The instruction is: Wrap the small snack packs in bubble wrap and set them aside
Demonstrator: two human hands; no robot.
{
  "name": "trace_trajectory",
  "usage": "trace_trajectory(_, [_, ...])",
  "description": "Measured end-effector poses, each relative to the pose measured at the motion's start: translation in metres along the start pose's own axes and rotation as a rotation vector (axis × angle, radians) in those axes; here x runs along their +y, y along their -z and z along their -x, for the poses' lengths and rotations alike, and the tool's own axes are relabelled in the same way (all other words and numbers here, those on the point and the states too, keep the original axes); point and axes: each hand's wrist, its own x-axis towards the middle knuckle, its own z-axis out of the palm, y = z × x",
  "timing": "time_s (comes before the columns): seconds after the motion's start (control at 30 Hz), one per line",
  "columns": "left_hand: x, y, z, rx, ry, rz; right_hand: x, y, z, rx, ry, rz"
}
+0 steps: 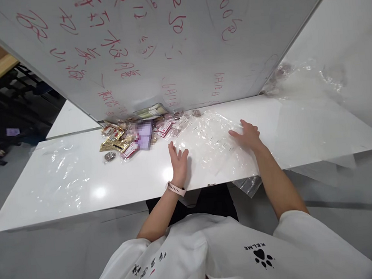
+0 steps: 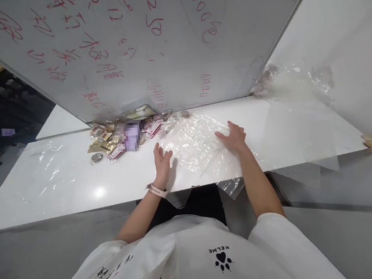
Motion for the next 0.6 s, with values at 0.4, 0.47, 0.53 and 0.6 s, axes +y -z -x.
trace_trajectory(0.4, [0.014,-0.010,0.004,-0.152,0.411,0.364,-0.026,-0.025,0.075,0.055,-0.107,-0.097])
trace_trajectory(0.47, [0.015,-0.011,0.008,-0.234,0.347,0.299,-0.021,-0.021,0.089,0.125,-0.088,-0.241])
trace_trajectory(0.53, [0.016,-0.014,0.013,-0.304,0.254,0.243,-0.016,-0.020,0.101,0.200,-0.062,-0.429])
trace_trajectory(0.6, [0.019,-0.018,0.020,-0.325,0.144,0.212,-0.012,-0.018,0.111,0.229,-0.075,-0.632])
